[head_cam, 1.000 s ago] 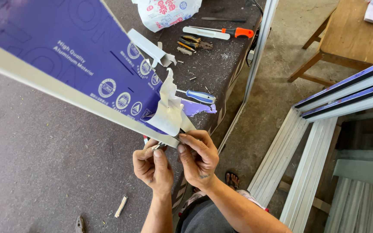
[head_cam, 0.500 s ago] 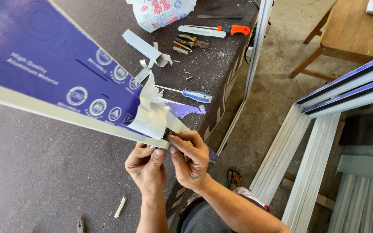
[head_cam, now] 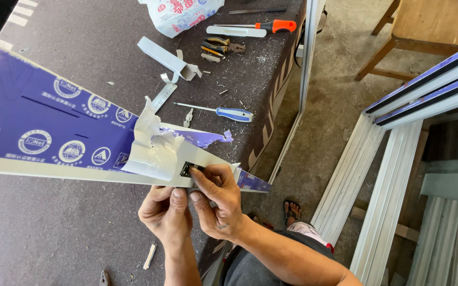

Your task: The person assembles a white aluminum window frame by inserting small metal components into slots and securing them with a screwdriver. They repeatedly adjust the frame, insert parts, and tighten screws at multiple locations along the frame.

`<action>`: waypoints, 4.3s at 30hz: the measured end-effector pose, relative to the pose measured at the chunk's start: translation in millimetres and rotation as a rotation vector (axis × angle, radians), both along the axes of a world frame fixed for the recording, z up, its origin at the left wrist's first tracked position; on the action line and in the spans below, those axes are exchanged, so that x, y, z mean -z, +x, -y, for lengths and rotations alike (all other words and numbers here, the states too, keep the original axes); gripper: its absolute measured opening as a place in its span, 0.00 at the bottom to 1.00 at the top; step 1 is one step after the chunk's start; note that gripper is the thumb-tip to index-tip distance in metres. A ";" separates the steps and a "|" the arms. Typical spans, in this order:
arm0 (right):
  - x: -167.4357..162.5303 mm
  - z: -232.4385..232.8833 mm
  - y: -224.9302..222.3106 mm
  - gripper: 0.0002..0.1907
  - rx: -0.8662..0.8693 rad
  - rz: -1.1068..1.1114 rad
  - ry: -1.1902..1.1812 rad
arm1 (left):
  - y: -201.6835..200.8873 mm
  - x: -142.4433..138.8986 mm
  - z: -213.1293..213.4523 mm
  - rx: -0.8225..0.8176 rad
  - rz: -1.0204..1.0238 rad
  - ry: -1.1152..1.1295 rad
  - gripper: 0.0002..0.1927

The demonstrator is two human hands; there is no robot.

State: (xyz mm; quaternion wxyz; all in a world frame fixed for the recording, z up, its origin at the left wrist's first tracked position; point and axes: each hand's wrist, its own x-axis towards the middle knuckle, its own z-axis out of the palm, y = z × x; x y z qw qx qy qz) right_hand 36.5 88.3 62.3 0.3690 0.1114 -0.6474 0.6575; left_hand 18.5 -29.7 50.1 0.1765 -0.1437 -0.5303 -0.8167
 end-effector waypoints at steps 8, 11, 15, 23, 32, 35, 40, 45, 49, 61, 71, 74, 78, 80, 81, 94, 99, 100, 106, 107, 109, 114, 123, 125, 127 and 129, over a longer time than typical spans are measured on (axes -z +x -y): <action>-0.3 2.1 0.4 0.22 0.026 0.017 0.037 | -4.2 -9.9 7.5 -0.014 0.090 -0.112 0.06; -0.8 2.0 1.3 0.23 0.033 0.033 0.046 | -0.7 -16.0 0.7 -0.095 0.040 -0.208 0.05; -4.2 1.0 1.5 0.22 0.029 0.036 0.050 | 7.2 -17.9 -7.4 -0.207 0.012 -0.316 0.03; -8.8 -3.4 3.5 0.24 0.018 0.062 0.100 | -4.4 -23.7 1.9 -0.063 -0.003 -0.208 0.06; -12.2 -19.4 -5.3 0.22 0.072 0.083 0.251 | -8.5 -29.7 0.7 -0.019 -0.022 -0.340 0.13; -13.0 -29.9 -7.0 0.22 0.098 0.062 0.366 | -8.1 -25.8 1.5 0.016 0.043 -0.311 0.16; -15.8 -49.0 -16.6 0.15 0.037 0.018 0.517 | -10.5 -26.9 -10.2 0.099 0.011 -0.252 0.17; -24.7 -69.7 -25.6 0.19 -0.006 -0.018 0.703 | -12.0 -34.6 -26.9 -0.002 -0.168 -0.204 0.26; -25.9 -76.6 -27.3 0.20 0.047 -0.076 0.831 | -12.3 -27.4 -36.4 0.039 -0.057 -0.209 0.31; -10.4 -82.9 -10.2 0.22 0.164 0.065 0.674 | -32.0 -9.8 -59.6 -0.158 -0.430 -0.072 0.22; -16.2 -83.3 -10.6 0.14 0.185 0.108 0.830 | -37.3 -10.8 -59.5 -0.153 -0.462 -0.081 0.21; -17.9 -79.9 -12.9 0.20 0.188 0.119 0.762 | -38.3 -9.4 -60.4 -0.146 -0.453 -0.100 0.20; -19.3 -70.0 -17.3 0.19 0.197 0.044 0.863 | -40.7 -7.3 -61.8 -0.139 -0.450 -0.080 0.20; -20.0 -65.6 -19.5 0.18 0.233 0.010 0.922 | -40.4 -6.9 -63.4 -0.147 -0.437 -0.072 0.20; -20.4 -64.1 -20.1 0.18 0.225 0.011 0.912 | -39.8 -7.0 -64.5 -0.155 -0.428 -0.076 0.20; -8.7 -73.1 -21.3 0.20 0.261 -0.069 1.007 | -37.5 -2.0 -62.5 -0.015 -0.297 -0.061 0.31; -7.1 -74.1 -21.8 0.30 0.260 0.043 0.856 | -28.0 -9.5 -59.3 -0.001 -0.216 0.041 0.29; -7.0 -74.9 -21.9 0.31 0.264 0.093 0.791 | -28.0 -10.5 -58.5 -0.004 -0.205 0.054 0.29; -7.6 -83.4 -20.8 0.19 0.246 -0.058 0.961 | -39.6 -8.5 -51.4 0.087 -0.246 -0.017 0.22; -7.7 -84.4 -20.7 0.21 0.226 -0.048 0.913 | -40.5 -8.1 -50.8 0.080 -0.256 -0.020 0.23; -7.7 -85.6 -20.7 0.18 0.248 -0.061 0.959 | -41.2 -7.4 -50.2 0.069 -0.277 -0.026 0.24; -9.3 -82.9 -21.4 0.17 0.183 -0.045 0.892 | -41.5 -9.3 -52.5 0.073 -0.263 -0.037 0.21; -12.5 -74.6 -19.7 0.29 0.120 0.142 0.635 | -31.3 -14.0 -53.6 -0.129 -0.295 -0.087 0.27; -13.4 -75.0 -20.4 0.28 0.237 0.049 0.865 | -34.6 -13.8 -55.7 -0.136 -0.313 -0.128 0.27; -14.5 -76.2 -20.7 0.25 0.212 0.020 0.883 | -39.1 -12.2 -58.1 -0.165 -0.368 -0.177 0.28; -15.4 -77.7 -20.5 0.23 0.203 0.001 0.914 | -42.5 -11.4 -61.7 -0.204 -0.420 -0.197 0.28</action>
